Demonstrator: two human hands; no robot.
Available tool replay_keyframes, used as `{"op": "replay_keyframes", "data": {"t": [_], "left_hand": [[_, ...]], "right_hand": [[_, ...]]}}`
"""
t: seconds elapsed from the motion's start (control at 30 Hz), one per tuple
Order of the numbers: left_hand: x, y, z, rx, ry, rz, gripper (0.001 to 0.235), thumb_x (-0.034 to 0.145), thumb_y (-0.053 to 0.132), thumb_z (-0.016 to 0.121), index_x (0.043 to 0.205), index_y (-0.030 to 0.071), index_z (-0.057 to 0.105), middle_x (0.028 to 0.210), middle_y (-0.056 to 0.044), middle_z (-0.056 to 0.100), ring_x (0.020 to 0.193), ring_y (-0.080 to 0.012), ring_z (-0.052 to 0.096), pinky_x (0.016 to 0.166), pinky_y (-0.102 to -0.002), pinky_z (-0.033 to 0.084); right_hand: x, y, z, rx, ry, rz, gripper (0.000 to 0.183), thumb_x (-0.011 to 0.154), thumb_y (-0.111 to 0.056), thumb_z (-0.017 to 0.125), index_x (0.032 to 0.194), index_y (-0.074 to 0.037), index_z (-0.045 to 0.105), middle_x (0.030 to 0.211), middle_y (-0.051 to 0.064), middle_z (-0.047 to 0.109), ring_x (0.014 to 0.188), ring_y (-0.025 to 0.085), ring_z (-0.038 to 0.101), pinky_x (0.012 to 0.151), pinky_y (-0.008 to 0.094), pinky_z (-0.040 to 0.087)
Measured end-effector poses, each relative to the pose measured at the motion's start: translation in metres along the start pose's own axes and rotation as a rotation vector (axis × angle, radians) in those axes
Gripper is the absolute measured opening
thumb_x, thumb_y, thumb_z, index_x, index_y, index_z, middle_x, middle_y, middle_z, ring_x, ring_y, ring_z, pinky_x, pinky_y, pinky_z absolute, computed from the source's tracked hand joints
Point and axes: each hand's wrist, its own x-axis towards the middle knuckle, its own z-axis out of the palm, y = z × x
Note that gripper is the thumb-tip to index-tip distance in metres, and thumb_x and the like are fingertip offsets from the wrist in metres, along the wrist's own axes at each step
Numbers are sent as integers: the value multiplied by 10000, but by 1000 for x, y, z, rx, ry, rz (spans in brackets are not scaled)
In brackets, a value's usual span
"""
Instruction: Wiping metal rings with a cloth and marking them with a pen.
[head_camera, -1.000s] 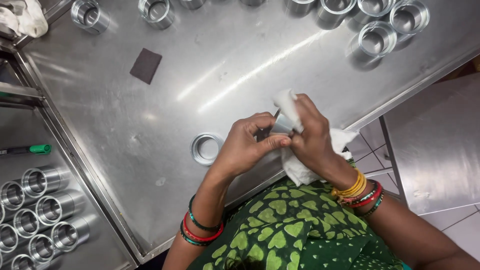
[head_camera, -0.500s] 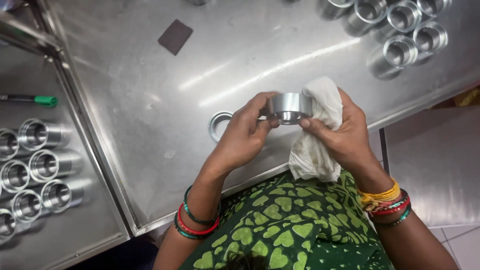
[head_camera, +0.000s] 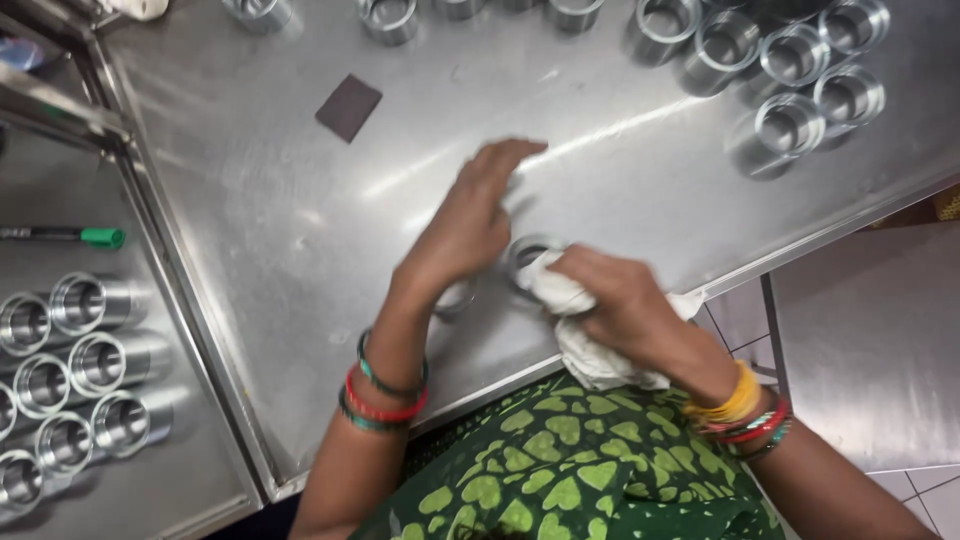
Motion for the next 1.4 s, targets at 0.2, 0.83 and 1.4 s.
{"op": "replay_keyframes", "data": {"t": [0.2,0.83,1.4], "left_hand": [[135,-44,34,340,126,69,654,749,-169,514,1375,19,548,1517,-232,457,1451,-396,364,1163,-509,373],[-6,29,41,-533,-121,-531,221,841,164,783,1044,78,795,951,-35,778,892,-153,712,856,-320,571],[-46,44,45,-491,-162,-235,344,805,385,831,998,104,790,960,15,739,943,-150,659,888,-353,553]], "right_hand": [[10,10,39,149,-93,-176,374,746,45,729,1102,-49,661,1114,79,709,1026,267,725,835,344,620],[12,43,-5,-185,465,-105,294,864,-68,741,1115,-39,591,1269,188,675,1223,378,664,997,410,590],[-24,29,20,1039,279,603,392,895,62,512,1268,19,625,1118,120,709,969,193,708,827,300,601]]}}
